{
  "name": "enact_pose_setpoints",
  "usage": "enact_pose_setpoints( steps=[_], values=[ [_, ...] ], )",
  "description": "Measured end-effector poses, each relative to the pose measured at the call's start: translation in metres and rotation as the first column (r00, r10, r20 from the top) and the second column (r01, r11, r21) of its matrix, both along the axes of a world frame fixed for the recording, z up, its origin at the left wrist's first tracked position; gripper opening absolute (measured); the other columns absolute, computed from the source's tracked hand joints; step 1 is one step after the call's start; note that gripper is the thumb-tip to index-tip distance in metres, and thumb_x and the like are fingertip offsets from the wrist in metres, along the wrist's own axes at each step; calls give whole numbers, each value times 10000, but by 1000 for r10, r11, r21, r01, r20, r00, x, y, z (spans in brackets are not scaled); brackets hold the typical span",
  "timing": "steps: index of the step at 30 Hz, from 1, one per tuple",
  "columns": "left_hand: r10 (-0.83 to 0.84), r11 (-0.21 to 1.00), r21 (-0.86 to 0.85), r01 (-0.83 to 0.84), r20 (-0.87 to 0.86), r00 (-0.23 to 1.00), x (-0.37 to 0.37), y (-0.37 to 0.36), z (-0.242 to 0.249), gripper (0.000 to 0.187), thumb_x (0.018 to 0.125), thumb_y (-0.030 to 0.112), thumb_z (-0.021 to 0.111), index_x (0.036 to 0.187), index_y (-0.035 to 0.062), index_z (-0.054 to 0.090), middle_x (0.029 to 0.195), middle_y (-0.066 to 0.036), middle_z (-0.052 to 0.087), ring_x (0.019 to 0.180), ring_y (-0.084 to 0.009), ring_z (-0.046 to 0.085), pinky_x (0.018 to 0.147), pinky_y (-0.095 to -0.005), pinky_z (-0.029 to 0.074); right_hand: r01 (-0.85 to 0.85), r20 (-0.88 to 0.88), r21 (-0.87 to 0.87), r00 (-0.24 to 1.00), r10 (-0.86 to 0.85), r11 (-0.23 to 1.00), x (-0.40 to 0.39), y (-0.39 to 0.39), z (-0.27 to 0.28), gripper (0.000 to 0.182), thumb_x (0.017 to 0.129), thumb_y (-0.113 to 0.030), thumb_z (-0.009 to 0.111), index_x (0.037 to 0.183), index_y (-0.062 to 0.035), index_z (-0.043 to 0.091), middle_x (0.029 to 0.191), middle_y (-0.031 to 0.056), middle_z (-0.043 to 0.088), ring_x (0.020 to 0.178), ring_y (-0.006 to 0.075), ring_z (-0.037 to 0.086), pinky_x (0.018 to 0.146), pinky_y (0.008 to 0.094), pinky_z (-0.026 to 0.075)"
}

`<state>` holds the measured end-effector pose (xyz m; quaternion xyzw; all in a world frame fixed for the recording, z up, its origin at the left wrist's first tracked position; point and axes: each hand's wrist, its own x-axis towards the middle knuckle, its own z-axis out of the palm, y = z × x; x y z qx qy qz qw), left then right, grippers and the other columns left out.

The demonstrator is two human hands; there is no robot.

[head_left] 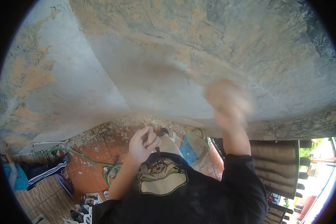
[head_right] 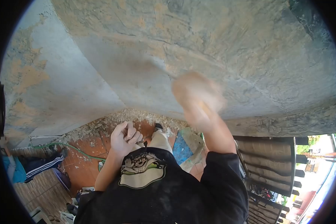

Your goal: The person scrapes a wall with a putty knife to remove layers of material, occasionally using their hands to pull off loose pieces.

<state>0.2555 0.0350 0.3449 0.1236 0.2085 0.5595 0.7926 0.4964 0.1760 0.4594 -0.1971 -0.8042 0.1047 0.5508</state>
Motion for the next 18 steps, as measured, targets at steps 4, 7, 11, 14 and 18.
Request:
enact_pose_setpoints(
  steps=[4, 7, 11, 14, 18],
  values=[
    [-7, 1000, 30, 6, 9, 1000, -4, 7, 0, 420, 999, 316, 406, 629, 118, 413, 484, 38, 266, 473, -116, 286, 602, -306, 286, -339, 94, -342, 916, 391, 876, -28, 39, -111, 249, 808, -71, 466, 560, -57, 443, 511, 87, 396, 409, 206, 388, 411, 353, 313],
    [-45, 999, -30, 46, 23, 999, -4, -6, -3, 433, 992, 326, 423, 609, 125, 409, 493, 36, 300, 479, -116, 309, 620, -303, 307, -369, -29, -285, 926, 377, 884, -28, 18, -88, 324, 849, -107, 438, 531, -53, 406, 485, 71, 405, 377, 183, 374, 380, 340, 303],
    [-96, 995, -18, 94, -100, 990, 0, -5, -1, 455, 980, 367, 437, 605, 110, 438, 472, 35, 258, 483, -128, 308, 612, -306, 287, -641, -290, -174, 759, 583, 747, -34, 23, 54, 527, 975, -344, 448, 528, -68, 403, 461, 46, 413, 363, 185, 374, 367, 321, 337],
    [-85, 996, -36, 82, -87, 993, -3, -8, -10, 477, 981, 371, 432, 579, 114, 431, 473, 33, 253, 487, -131, 305, 613, -310, 291, -484, -122, 74, 864, 489, 872, -26, 12, 81, 379, 951, -330, 498, 700, -48, 526, 531, 45, 464, 420, 187, 426, 409, 320, 383],
    [-90, 995, 44, 89, 35, 995, -12, -12, -12, 484, 973, 314, 460, 535, 114, 406, 486, 25, 297, 484, -126, 312, 571, -273, 277, -15, 33, -365, 999, 29, 931, -52, 19, 15, 119, 860, -33, 582, 742, -46, 582, 670, 58, 614, 560, 150, 568, 489, 274, 422]
  ],
)
